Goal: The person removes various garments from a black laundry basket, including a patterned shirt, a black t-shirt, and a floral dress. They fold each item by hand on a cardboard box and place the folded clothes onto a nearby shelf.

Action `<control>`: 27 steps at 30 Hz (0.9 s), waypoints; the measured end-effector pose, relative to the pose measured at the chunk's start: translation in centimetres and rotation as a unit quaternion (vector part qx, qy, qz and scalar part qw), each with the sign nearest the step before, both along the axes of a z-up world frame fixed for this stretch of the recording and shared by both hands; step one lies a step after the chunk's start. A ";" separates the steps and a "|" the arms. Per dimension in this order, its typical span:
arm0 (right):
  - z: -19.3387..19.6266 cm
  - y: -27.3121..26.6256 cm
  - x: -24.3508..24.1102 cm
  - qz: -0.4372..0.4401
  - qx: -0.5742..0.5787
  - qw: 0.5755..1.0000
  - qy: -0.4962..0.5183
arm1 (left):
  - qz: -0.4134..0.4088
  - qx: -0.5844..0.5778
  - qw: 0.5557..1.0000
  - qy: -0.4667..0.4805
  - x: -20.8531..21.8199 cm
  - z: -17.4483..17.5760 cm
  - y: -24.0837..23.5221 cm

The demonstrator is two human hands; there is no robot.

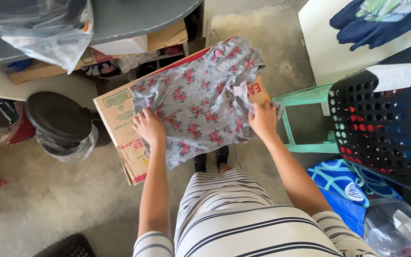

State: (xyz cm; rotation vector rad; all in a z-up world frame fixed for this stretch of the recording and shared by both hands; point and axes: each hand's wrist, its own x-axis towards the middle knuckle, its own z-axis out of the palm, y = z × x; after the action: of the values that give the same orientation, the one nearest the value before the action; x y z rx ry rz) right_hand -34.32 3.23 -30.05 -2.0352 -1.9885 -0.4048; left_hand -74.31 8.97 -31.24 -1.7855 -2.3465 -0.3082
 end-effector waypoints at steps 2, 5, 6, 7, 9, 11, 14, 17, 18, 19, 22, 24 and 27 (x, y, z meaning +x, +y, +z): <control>-0.3 -0.4 1.5 -0.039 -0.129 0.990 0.051 | 0.011 -0.001 1.000 0.003 -1.5 -1.4 -0.9; 2.1 -1.0 2.3 -0.093 -0.272 0.948 0.137 | 0.042 -0.002 0.999 0.011 -3.3 -2.6 -3.2; 3.3 -0.9 2.2 -0.111 -0.291 0.935 0.170 | 0.061 -0.005 0.998 0.012 -4.0 -2.9 -4.0; 2.8 -0.8 2.4 -0.103 -0.285 0.937 0.172 | 0.067 0.002 0.998 0.015 -3.6 -2.4 -4.5; 2.0 -0.3 2.7 -0.095 -0.183 0.969 0.139 | 0.094 0.015 0.995 0.009 -3.0 -1.5 -5.1; 2.0 1.2 2.1 -0.060 -0.115 0.986 0.106 | 0.081 0.036 0.996 -0.015 -1.3 -0.6 -4.6; 4.4 3.9 0.2 0.003 -0.015 0.996 0.083 | 0.032 0.056 0.996 -0.054 2.8 2.6 -4.1; 6.3 6.4 -2.7 0.066 0.048 0.991 0.110 | 0.024 0.023 0.997 -0.068 5.4 2.1 -4.2; 6.9 7.9 -3.5 0.099 0.079 0.984 0.125 | 0.050 -0.007 0.996 -0.071 6.2 1.2 -3.6; 6.0 7.7 -3.7 0.110 0.093 0.982 0.121 | 0.058 0.009 0.995 -0.075 6.5 1.8 -4.0; 3.5 8.6 -3.9 0.116 0.092 0.987 0.060 | 0.070 0.021 0.992 -0.098 6.8 1.7 -4.1; 1.7 8.8 -3.1 0.085 0.055 0.994 0.050 | 0.055 0.040 0.994 -0.086 6.5 -0.6 -3.6; 0.0 9.8 -2.7 0.075 0.035 0.995 0.062 | 0.059 0.040 0.995 -0.071 6.3 -1.4 -3.1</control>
State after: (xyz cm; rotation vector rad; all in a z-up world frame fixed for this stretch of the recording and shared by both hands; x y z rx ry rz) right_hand -37.05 13.03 -30.08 -1.8083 -2.0056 -0.3039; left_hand -68.01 5.90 -32.69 -1.6311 -2.4857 -0.5196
